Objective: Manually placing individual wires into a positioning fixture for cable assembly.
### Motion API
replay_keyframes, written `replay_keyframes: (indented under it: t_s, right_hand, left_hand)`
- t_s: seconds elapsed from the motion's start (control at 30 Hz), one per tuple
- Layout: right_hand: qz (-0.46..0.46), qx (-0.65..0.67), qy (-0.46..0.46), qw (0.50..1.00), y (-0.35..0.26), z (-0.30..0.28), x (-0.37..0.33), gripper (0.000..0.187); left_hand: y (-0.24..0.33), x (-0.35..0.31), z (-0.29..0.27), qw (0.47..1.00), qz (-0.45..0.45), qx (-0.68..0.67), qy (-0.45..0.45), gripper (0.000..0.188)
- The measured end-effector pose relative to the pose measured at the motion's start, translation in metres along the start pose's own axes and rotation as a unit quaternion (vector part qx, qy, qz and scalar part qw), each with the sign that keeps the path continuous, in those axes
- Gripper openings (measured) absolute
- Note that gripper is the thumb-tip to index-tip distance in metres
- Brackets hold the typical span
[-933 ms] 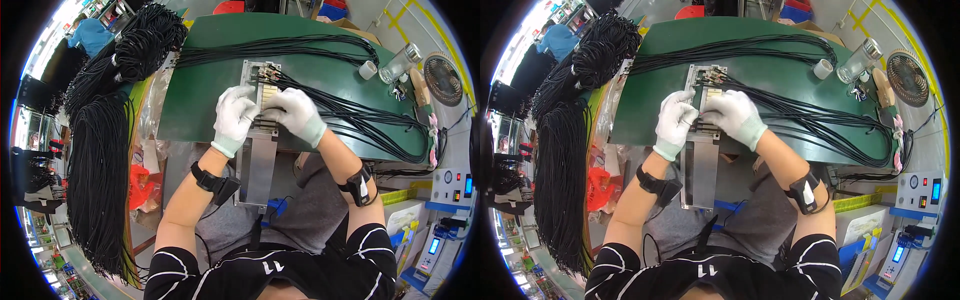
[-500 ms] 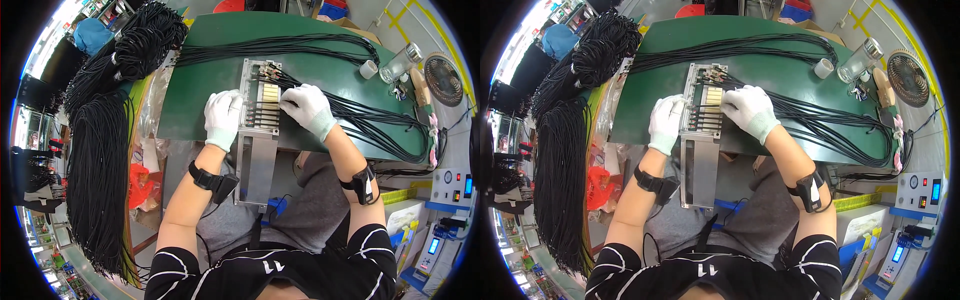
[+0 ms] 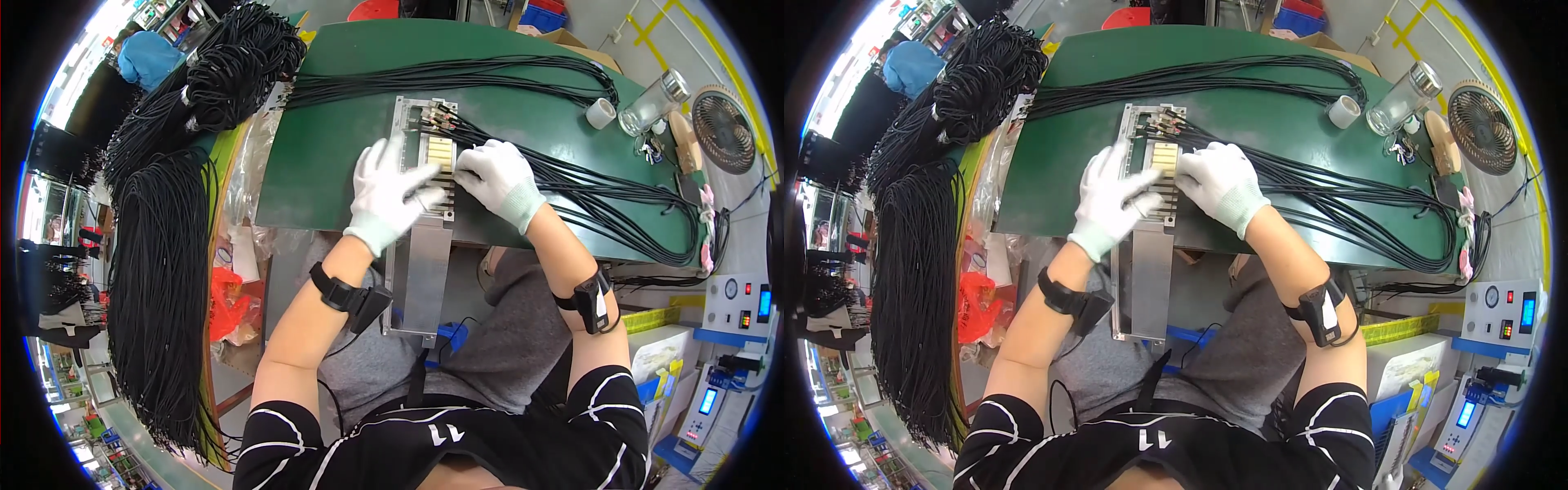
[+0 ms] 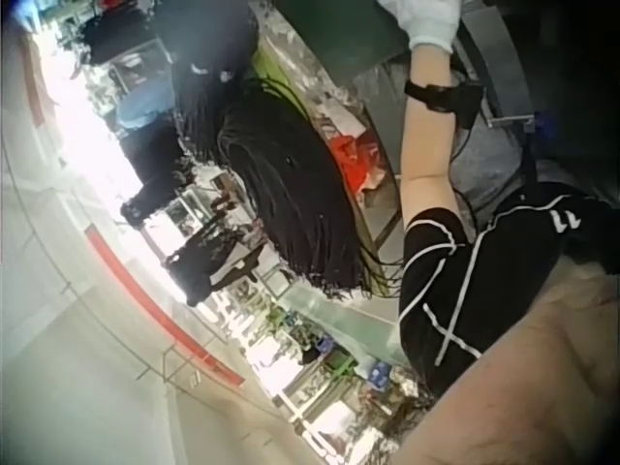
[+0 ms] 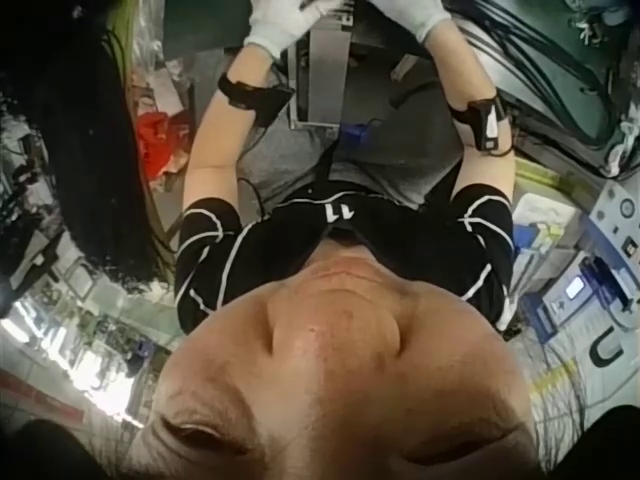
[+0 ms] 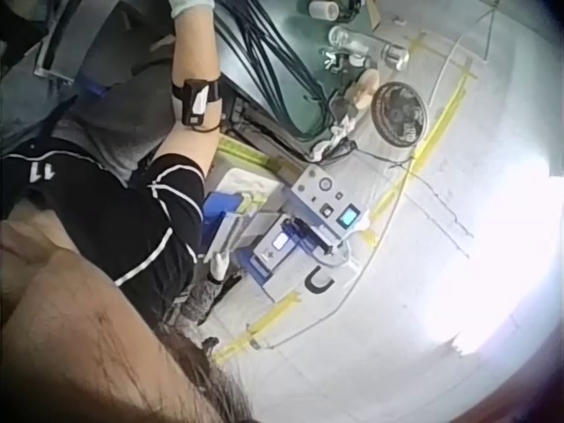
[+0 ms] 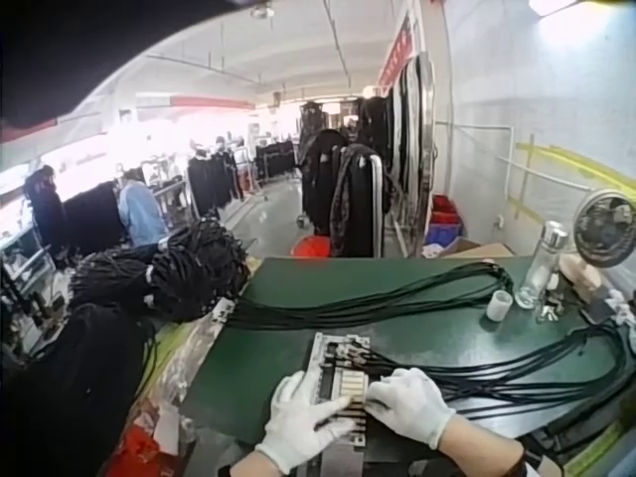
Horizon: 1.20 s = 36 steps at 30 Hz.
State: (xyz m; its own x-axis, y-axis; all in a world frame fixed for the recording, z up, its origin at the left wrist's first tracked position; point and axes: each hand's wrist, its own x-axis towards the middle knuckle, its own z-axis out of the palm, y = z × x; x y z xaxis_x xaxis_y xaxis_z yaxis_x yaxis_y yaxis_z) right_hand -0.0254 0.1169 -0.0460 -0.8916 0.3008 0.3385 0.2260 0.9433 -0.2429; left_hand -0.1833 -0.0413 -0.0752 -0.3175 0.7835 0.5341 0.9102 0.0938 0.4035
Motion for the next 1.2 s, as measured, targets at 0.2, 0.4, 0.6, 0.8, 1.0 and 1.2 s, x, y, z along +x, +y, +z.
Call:
replay_keyframes:
  t_s: [0.2,0.4,0.6,0.8,1.0,1.2]
  right_hand:
    - [0.042,-0.077,0.157,0.984,0.023,-0.004,0.016,0.016]
    - [0.111,-0.066,0.068,0.989,0.042,-0.005,0.017,0.022]
    - [-0.009,0.011,0.122,0.992,0.017,-0.012,0.013,0.02]
    - [-0.048,0.143,0.074,0.986,-0.017,0.004,0.018,0.015]
    - [0.056,0.141,0.037,0.988,0.012,-0.008,0.01,0.011]
    - [0.014,0.053,0.031,0.998,0.012,-0.004,0.006,0.01]
  left_hand:
    - [0.003,0.005,0.002,0.992,0.001,0.074,-0.104,0.031]
    - [-0.011,0.002,0.01,0.998,0.03,0.019,-0.045,0.027]
    - [-0.017,0.007,0.009,0.988,-0.085,-0.119,0.056,0.02]
    - [-0.013,0.009,0.005,0.983,-0.006,-0.162,0.084,0.014]
    - [-0.023,0.008,-0.003,0.982,-0.089,-0.129,0.104,0.014]
    - [-0.028,0.007,0.002,0.988,-0.106,-0.093,0.067,0.016]
